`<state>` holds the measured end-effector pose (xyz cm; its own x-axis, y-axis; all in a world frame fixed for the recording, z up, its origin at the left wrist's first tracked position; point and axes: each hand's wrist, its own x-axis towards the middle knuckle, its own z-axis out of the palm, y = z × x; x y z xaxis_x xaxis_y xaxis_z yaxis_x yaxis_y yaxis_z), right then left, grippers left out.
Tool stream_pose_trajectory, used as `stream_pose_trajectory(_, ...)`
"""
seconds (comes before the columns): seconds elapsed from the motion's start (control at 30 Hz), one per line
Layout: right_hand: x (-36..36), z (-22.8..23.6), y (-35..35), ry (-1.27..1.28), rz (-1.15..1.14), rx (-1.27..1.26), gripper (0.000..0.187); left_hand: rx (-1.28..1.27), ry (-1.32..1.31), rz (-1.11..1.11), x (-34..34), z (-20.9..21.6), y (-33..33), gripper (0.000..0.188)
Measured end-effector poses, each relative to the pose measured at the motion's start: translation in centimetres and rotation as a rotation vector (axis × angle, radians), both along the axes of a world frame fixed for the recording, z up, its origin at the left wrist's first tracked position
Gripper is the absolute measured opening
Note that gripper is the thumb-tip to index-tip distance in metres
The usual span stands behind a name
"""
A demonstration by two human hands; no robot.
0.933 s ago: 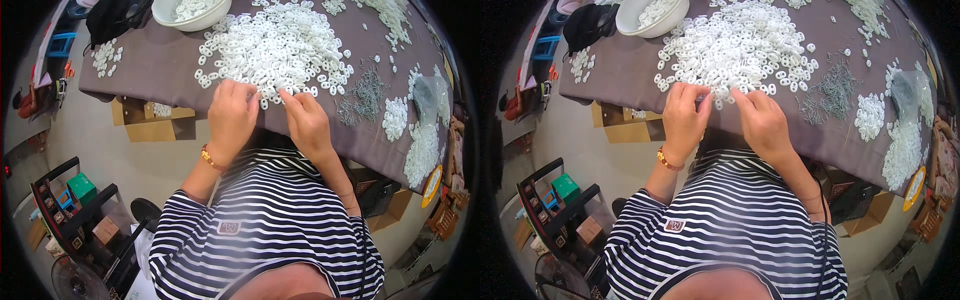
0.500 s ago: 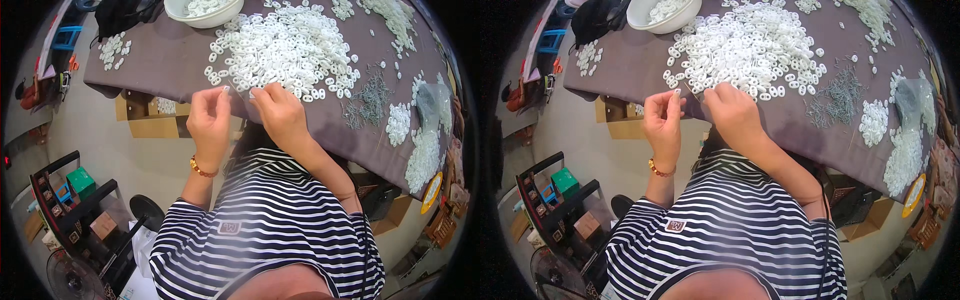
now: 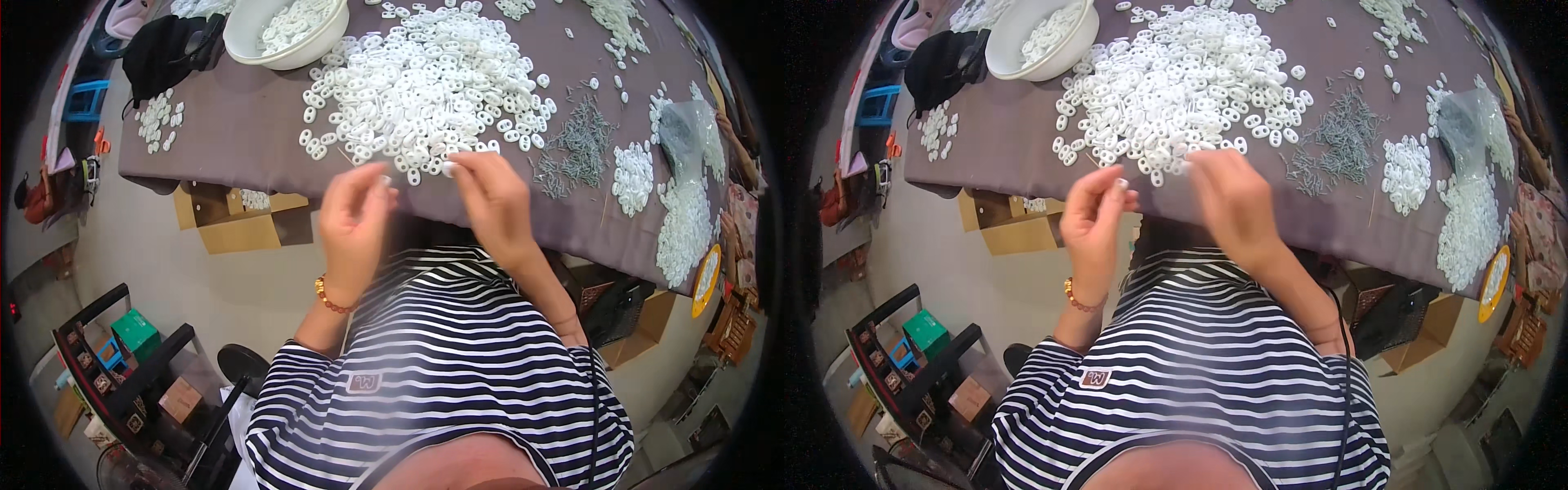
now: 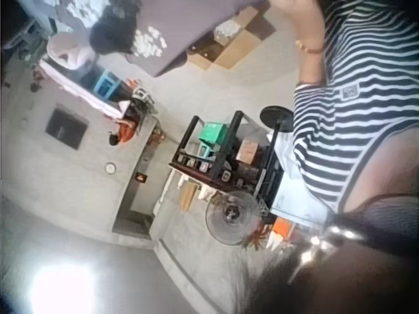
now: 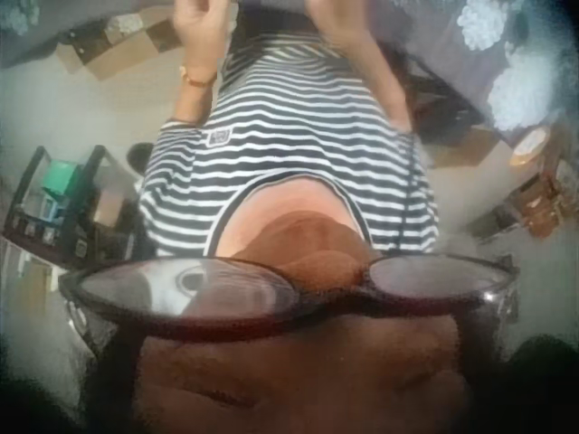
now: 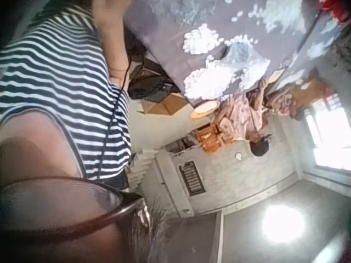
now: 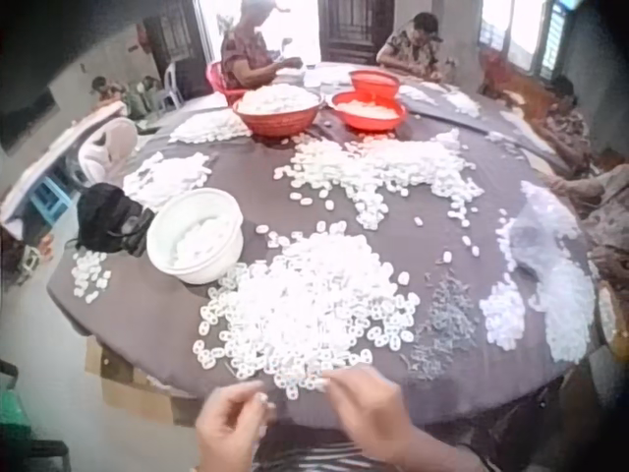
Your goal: The person assembles plastic cord locks by hand, repeatedly picking up plastic components and springs from the table and pressing them together.
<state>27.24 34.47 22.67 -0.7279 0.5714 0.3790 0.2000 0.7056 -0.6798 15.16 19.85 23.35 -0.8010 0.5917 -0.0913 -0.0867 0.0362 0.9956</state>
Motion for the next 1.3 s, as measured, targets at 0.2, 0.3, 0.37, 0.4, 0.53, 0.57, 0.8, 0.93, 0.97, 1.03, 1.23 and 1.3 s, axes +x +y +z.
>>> stream_pose_trajectory(0.2,3.5,1.5,1.2,0.065,-0.143,-1.357,0.016,0.022,-0.418,-0.318,2.9,0.0,3.9,0.018)
stream_pose_trajectory(0.3,3.9,1.1,1.2,0.109,-0.17,-1.351,0.017,0.011,-0.464,-0.391,3.0,-0.1,5.6,0.019)
stream_pose_trajectory(0.37,4.1,1.1,1.2,0.124,-0.19,-1.336,0.017,0.018,-0.457,-0.431,3.1,0.0,6.4,0.02)
stream_pose_trajectory(0.4,4.2,1.2,1.2,0.089,-0.183,-1.232,0.016,-0.036,-0.463,-0.44,3.2,0.1,6.6,0.02)
stream_pose_trajectory(0.53,4.6,-0.5,0.4,-0.071,-0.25,-0.642,0.015,-0.097,-0.49,-0.454,3.3,0.4,7.3,0.022)
stream_pose_trajectory(0.57,4.6,-0.7,0.4,-0.05,-0.228,-0.507,0.017,-0.098,-0.488,-0.459,3.5,0.4,7.4,0.022)
stream_pose_trajectory(0.8,4.6,1.0,0.8,-0.008,-0.219,-1.007,0.018,-0.246,0.302,-0.381,4.8,-0.4,7.4,0.017)
stream_pose_trajectory(0.93,5.0,-0.6,1.1,-0.026,-0.239,-0.356,0.011,-0.17,0.607,-0.29,5.5,-0.2,8.1,0.011)
stream_pose_trajectory(0.97,5.1,-0.8,1.3,0.016,-0.212,-0.082,0.008,-0.172,0.607,-0.292,5.3,-0.3,8.3,0.011)
stream_pose_trajectory(1.03,5.6,-0.2,1.4,0.03,-0.235,-0.12,0.005,-0.17,0.909,-0.307,4.6,-0.4,8.7,0.01)
stream_pose_trajectory(1.23,7.6,-0.8,1.0,0.094,-0.306,-0.234,0.007,-0.252,1.295,-0.59,3.1,0.6,9.0,0.008)
stream_pose_trajectory(1.3,7.7,-0.7,0.6,0.109,-0.321,-0.263,0.009,-0.198,0.945,-0.576,3.0,1.0,8.8,0.009)
